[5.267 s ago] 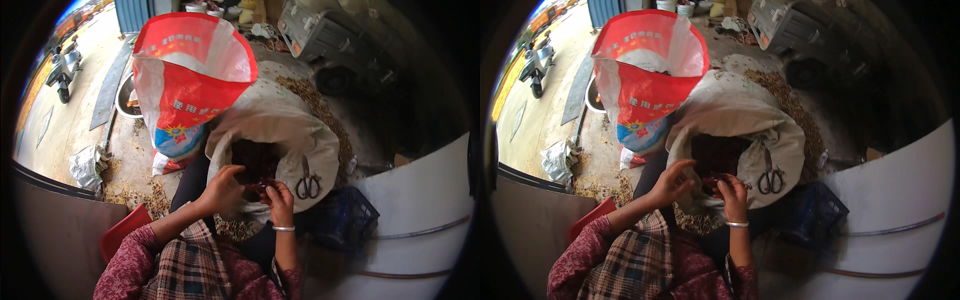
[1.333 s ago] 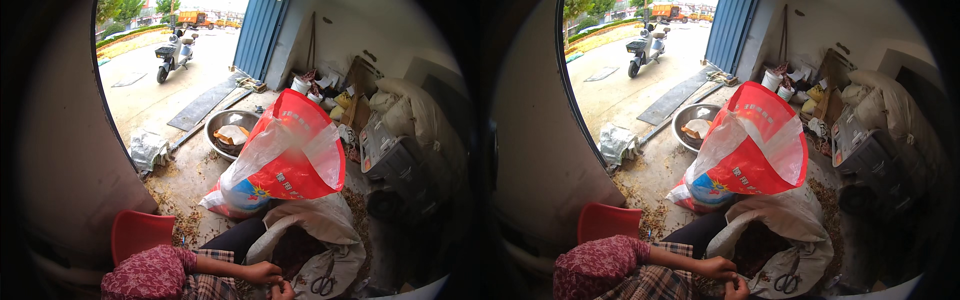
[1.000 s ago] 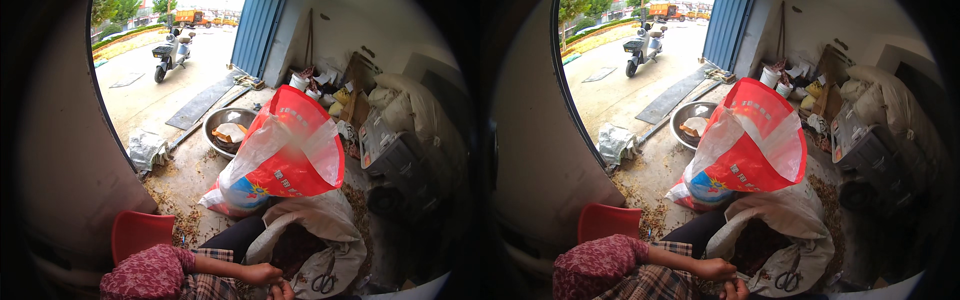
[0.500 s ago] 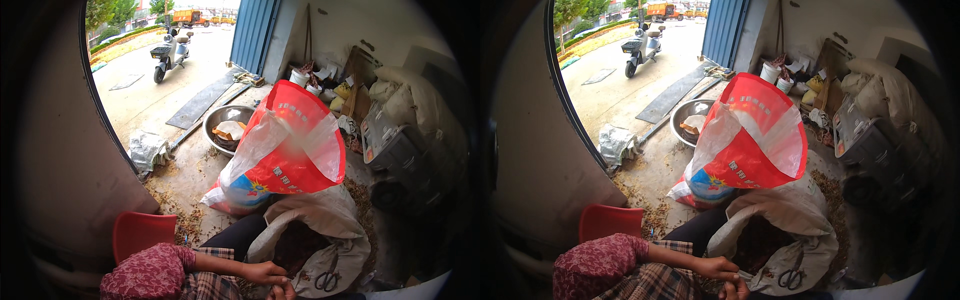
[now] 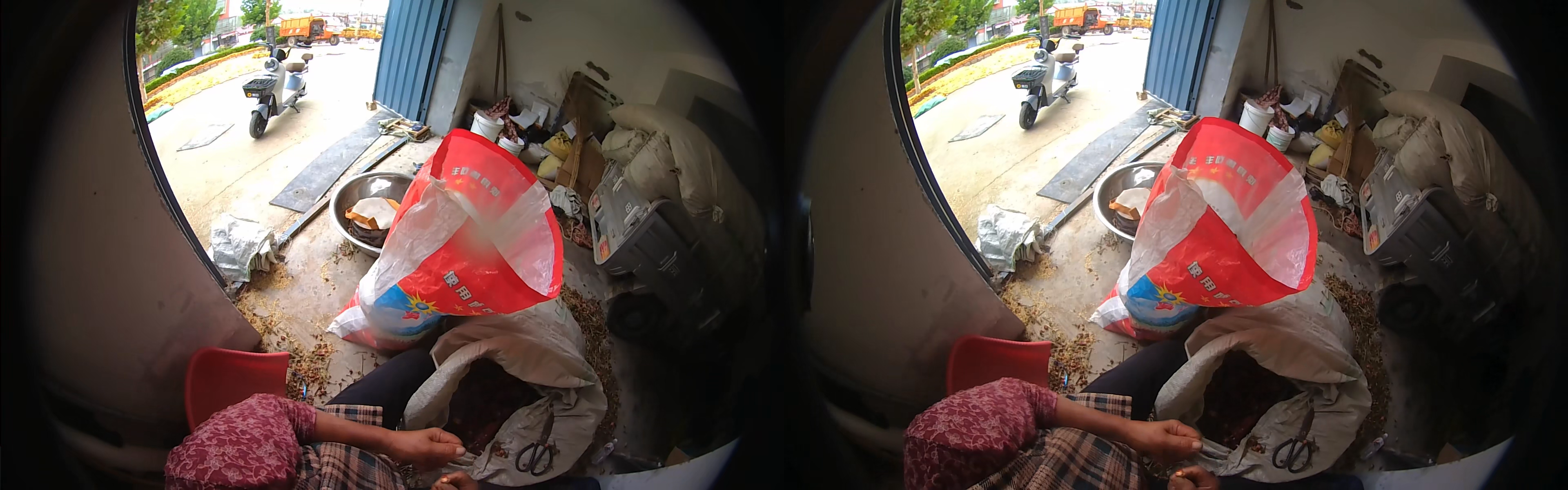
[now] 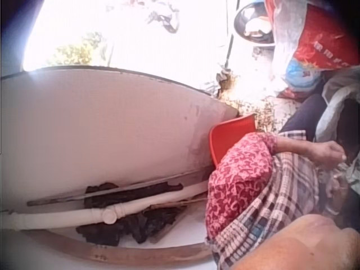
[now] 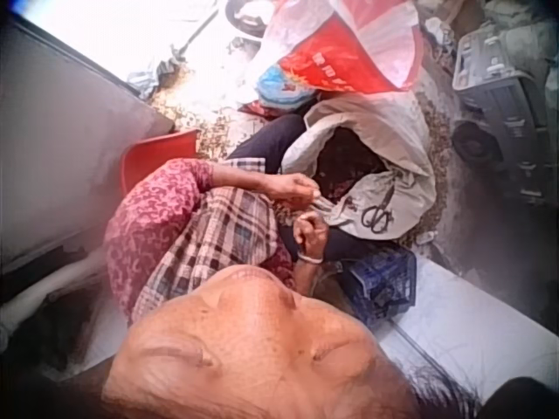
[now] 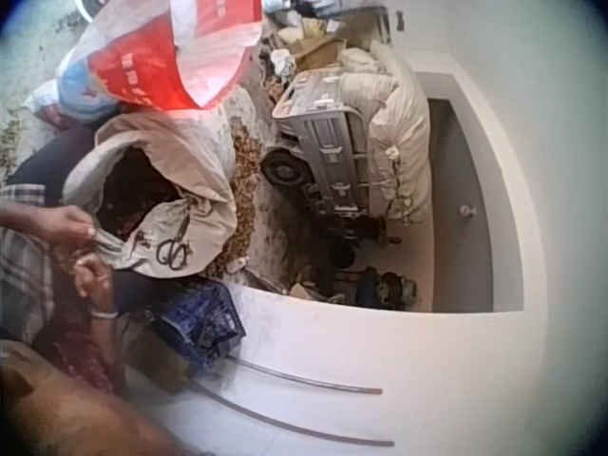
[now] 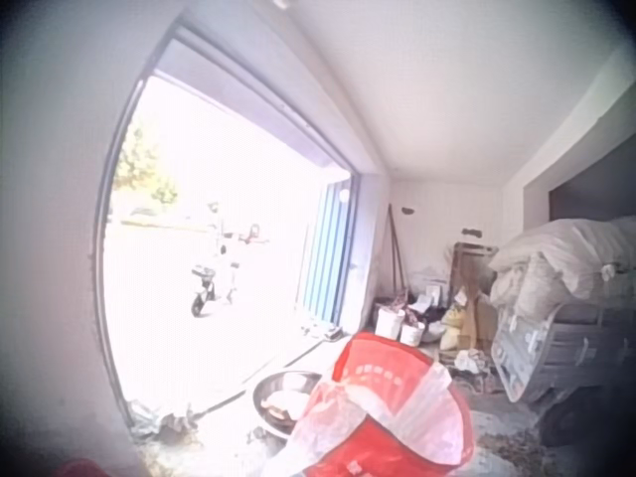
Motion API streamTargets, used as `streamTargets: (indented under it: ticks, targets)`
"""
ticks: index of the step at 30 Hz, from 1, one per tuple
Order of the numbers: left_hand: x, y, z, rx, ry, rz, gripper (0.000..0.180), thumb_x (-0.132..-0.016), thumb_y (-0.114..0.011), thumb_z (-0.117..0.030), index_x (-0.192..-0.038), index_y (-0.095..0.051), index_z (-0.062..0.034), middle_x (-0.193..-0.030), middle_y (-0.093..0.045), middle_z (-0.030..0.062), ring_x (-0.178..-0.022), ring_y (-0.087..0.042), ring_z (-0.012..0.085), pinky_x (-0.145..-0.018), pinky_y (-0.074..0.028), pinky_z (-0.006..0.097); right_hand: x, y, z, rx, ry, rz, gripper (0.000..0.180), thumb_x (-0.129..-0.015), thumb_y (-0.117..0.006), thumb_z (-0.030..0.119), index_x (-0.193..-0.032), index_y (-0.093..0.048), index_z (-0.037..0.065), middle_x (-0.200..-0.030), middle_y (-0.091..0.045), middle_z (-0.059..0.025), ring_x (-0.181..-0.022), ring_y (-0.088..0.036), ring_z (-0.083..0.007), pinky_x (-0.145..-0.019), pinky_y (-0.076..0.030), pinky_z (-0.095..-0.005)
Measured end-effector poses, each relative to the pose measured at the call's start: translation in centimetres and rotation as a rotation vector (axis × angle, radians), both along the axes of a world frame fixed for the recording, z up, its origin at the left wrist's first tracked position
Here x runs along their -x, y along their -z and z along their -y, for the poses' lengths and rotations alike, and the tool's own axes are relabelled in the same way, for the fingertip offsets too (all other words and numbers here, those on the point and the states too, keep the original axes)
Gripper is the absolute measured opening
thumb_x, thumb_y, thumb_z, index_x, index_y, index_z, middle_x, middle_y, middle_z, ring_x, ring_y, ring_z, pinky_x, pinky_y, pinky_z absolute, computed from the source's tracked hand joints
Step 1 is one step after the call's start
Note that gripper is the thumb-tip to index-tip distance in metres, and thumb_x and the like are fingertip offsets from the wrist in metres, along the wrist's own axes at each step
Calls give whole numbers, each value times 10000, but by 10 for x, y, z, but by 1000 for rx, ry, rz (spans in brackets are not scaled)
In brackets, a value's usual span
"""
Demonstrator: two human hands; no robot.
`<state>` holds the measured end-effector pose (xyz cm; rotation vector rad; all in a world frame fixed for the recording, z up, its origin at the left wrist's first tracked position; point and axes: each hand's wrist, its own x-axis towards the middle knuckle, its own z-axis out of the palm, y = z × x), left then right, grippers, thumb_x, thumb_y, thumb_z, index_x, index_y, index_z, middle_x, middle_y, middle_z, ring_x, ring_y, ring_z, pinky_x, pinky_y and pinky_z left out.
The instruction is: The person sits on a low chair and removes stems from dried red chili peppers. They handle the peppers by hand and use scissors to cut stems when needed, placing the trimmed peppers into a red plastic bag.
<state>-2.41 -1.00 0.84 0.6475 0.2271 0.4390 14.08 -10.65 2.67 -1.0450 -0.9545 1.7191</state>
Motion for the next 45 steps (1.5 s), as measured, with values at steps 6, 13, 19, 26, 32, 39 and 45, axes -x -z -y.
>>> streamTargets:
  ticks: [6, 13, 19, 26, 32, 39, 45]
  targets:
    - [19, 7, -30, -114, -144, -225, 229, -967, -534, -288, -831, -511, -105, -708, -548, -15, -533, -463, 44, -429, -326, 187, 1, 73, 8, -361, -89, 831, 190, -950, -542, 160, -1018, -638, 12, -732, -643, -30, -552, -555, -92, -517, -452, -244]
    - [5, 40, -8, -226, 118, -390, 317, -929, -581, -292, -1133, -535, -53, -861, -595, 2, -622, -524, 53, -511, -397, 193, 24, -8, -23, -139, 492, 385, 234, -988, -468, 202, -1001, -579, -3, -905, -619, -77, -823, -570, -161, -763, -470, -295]
    - [-9, 73, 0, -764, -177, -276, 495, -901, -632, -369, -1220, -528, -4, -921, -638, 54, -749, -603, 154, -635, -477, 295, 25, 15, -25, -77, 481, 182, 225, -997, -440, 190, -1020, -562, 2, -1031, -626, -104, -943, -590, -188, -878, -459, -302]
    - [-10, 30, 12, -911, -374, -261, 313, -876, -662, -282, -959, -618, 17, -761, -631, 147, -681, -619, 235, -618, -471, 362, 23, 5, -28, -139, 477, 387, 177, -973, -504, 175, -974, -573, 12, -955, -627, -64, -863, -588, -160, -784, -478, -269]
    - [-1, 51, 10, -1082, -228, -428, 313, -882, -647, -297, -905, -613, 13, -673, -600, 149, -609, -604, 266, -566, -457, 380, 8, -6, -23, -273, 277, 779, 210, -898, -629, 164, -776, -560, 9, -656, -516, -19, -604, -469, -109, -537, -405, -298]
    - [0, 31, 0, -1175, -250, -369, 246, -903, -621, -234, -905, -613, 12, -774, -617, 172, -691, -620, 318, -616, -479, 391, 11, 9, -24, -431, 484, 968, 160, -887, -622, 126, -804, -596, -9, -673, -606, -110, -623, -591, -175, -580, -462, -311]
    - [-3, 2, -7, -1121, -225, -436, 161, -829, -649, -157, -892, -628, -10, -799, -608, 163, -753, -604, 353, -667, -479, 417, 3, 16, -34, -52, 539, 165, 211, -956, -554, 171, -806, -571, 24, -720, -582, 1, -610, -490, -51, -546, -393, -209]
